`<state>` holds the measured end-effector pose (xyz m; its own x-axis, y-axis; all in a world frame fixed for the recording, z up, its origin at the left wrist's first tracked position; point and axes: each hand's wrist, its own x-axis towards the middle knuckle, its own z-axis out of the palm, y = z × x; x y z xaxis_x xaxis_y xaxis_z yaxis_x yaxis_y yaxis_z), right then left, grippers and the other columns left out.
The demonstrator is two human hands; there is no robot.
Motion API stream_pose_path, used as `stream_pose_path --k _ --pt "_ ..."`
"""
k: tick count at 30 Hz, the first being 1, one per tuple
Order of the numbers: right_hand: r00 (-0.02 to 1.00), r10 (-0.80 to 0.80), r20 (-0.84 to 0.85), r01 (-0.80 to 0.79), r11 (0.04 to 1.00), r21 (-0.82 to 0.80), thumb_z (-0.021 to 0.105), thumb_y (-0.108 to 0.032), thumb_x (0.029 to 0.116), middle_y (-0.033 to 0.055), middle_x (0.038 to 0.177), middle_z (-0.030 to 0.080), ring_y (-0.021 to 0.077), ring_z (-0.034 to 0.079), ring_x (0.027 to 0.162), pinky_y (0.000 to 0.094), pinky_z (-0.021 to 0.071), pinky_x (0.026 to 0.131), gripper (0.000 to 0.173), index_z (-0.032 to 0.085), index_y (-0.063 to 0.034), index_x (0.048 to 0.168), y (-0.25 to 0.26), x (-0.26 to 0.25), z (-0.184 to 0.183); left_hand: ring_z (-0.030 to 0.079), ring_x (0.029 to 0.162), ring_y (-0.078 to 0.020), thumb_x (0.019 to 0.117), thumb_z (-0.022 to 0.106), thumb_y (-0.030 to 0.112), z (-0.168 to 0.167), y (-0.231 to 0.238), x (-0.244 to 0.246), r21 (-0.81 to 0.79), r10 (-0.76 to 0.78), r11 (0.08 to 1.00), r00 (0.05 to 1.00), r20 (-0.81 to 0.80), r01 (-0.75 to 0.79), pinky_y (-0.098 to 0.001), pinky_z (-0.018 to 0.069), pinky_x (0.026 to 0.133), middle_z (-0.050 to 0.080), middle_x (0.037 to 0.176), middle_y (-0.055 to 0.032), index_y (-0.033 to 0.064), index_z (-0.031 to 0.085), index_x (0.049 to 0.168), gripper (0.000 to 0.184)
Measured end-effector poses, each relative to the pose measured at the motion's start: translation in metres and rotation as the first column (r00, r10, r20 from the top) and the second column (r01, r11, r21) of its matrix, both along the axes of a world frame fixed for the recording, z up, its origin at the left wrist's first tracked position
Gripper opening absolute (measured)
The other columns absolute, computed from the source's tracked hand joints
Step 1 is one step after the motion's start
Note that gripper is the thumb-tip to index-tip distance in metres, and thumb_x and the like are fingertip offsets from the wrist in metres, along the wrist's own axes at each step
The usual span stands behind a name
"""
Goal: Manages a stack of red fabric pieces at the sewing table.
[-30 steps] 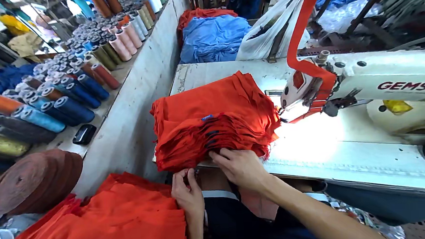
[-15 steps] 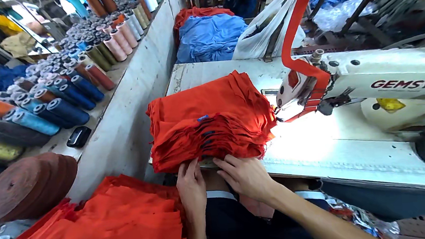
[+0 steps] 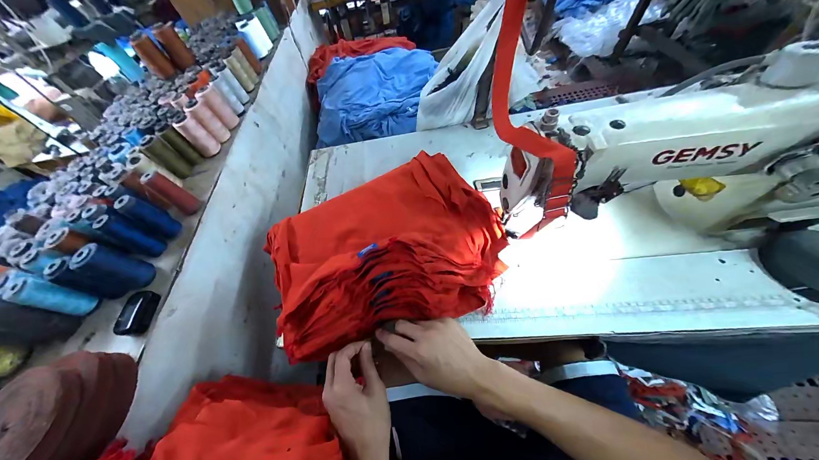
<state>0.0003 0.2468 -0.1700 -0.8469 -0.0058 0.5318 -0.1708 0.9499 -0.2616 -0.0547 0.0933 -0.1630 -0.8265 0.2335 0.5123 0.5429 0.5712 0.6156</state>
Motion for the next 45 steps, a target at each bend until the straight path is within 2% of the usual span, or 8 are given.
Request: stream_pose_path --k 5,8,12,20,29,36,42,45 --pt "0.991 -0.114 -0.071 0.103 0.984 -0.144 0.056 -0.034 0.1046 0.0054 0.090 0.068 0.0181 0.065 0.063 0.0349 0.0524 0.049 0.034 0.069 -0.0157 0.131 0.036 0.030 0.032 0.070 0.082 -0.0031 0.0952 0.070 0.017 0.047 0.029 -0.006 0.134 -0.138 0.981 0.989 -0.046 0.143 -0.0194 0.0606 0.073 0.073 0.094 -0.0018 0.0061 0.077 0.100 0.014" --pt "0.984 -0.167 -0.068 0.152 0.971 -0.182 0.055 -0.035 0.1054 0.0059 0.095 0.069 0.0175 0.066 0.067 0.0348 0.0525 0.051 0.036 0.068 -0.0156 0.133 0.056 0.040 0.046 0.070 0.084 -0.0078 0.0961 0.070 0.018 0.077 0.064 -0.024 0.031 -0.181 0.982 0.978 -0.107 0.185 -0.0231 0.0600 0.077 0.073 0.095 -0.0050 0.0061 0.077 0.102 0.015" --pt "0.976 -0.213 -0.036 0.204 0.964 -0.170 0.053 -0.037 0.1054 0.0046 0.095 0.069 0.0178 0.066 0.066 0.0361 0.0519 0.050 0.037 0.068 -0.0176 0.133 0.070 0.049 0.049 0.071 0.086 -0.0205 0.0974 0.069 0.017 0.097 0.105 -0.048 -0.166 -0.186 0.971 0.979 -0.086 0.170 -0.0364 0.0595 0.082 0.071 0.099 -0.0112 0.0040 0.076 0.105 0.017" --pt "0.973 -0.231 -0.005 0.225 0.949 -0.223 0.053 -0.037 0.1053 0.0051 0.098 0.070 0.0190 0.068 0.069 0.0383 0.0549 0.053 0.036 0.068 -0.0193 0.133 0.082 0.060 0.045 0.070 0.096 -0.0297 0.0987 0.067 0.018 0.104 0.128 -0.063 -0.384 -0.173 0.907 0.984 0.031 0.171 -0.0464 0.0562 0.090 0.071 0.105 -0.0164 0.0021 0.075 0.109 0.020" --pt "0.979 -0.197 0.059 0.205 0.933 -0.294 0.050 -0.037 0.1064 0.0089 0.103 0.070 0.0254 0.069 0.074 0.0454 0.0558 0.059 0.038 0.065 -0.0197 0.136 0.087 0.029 0.072 0.070 0.081 -0.0149 0.0972 0.067 0.019 0.087 0.100 -0.053 -0.043 -0.188 0.982 0.981 -0.055 0.186 -0.0319 0.0585 0.076 0.072 0.094 -0.0113 0.0008 0.073 0.102 0.020" --pt "0.962 -0.106 0.251 0.166 0.959 -0.232 0.044 -0.030 0.1084 0.0131 0.117 0.068 0.0343 0.070 0.092 0.0547 0.0557 0.071 0.039 0.060 -0.0191 0.142 0.083 -0.012 0.101 0.068 0.078 -0.0168 0.0962 0.068 0.015 0.086 0.098 -0.039 -0.110 -0.153 0.985 0.970 -0.189 0.133 -0.0323 0.0578 0.074 0.070 0.092 -0.0123 -0.0002 0.073 0.099 0.017" --pt "0.977 -0.020 0.213 0.071 0.969 -0.237 0.042 -0.025 0.1094 0.0126 0.108 0.069 0.0342 0.070 0.087 0.0546 0.0543 0.067 0.033 0.064 -0.0173 0.132 0.081 -0.016 0.093 0.068 0.078 -0.0207 0.0967 0.066 0.014 0.089 0.100 -0.032 -0.152 -0.160 0.980 0.960 -0.228 0.128 -0.0365 0.0575 0.074 0.069 0.092 -0.0148 -0.0022 0.072 0.099 0.018" --pt "0.981 -0.018 0.192 0.068 0.965 -0.254 0.041 -0.027 0.1101 0.0136 0.108 0.069 0.0344 0.070 0.086 0.0537 0.0548 0.067 0.035 0.063 -0.0171 0.136 0.085 -0.007 0.084 0.068 0.078 -0.0202 0.0971 0.065 0.017 0.097 0.097 -0.032 -0.134 -0.178 0.980 0.956 -0.232 0.150 -0.0363 0.0574 0.073 0.070 0.092 -0.0149 -0.0025 0.072 0.099 0.021"
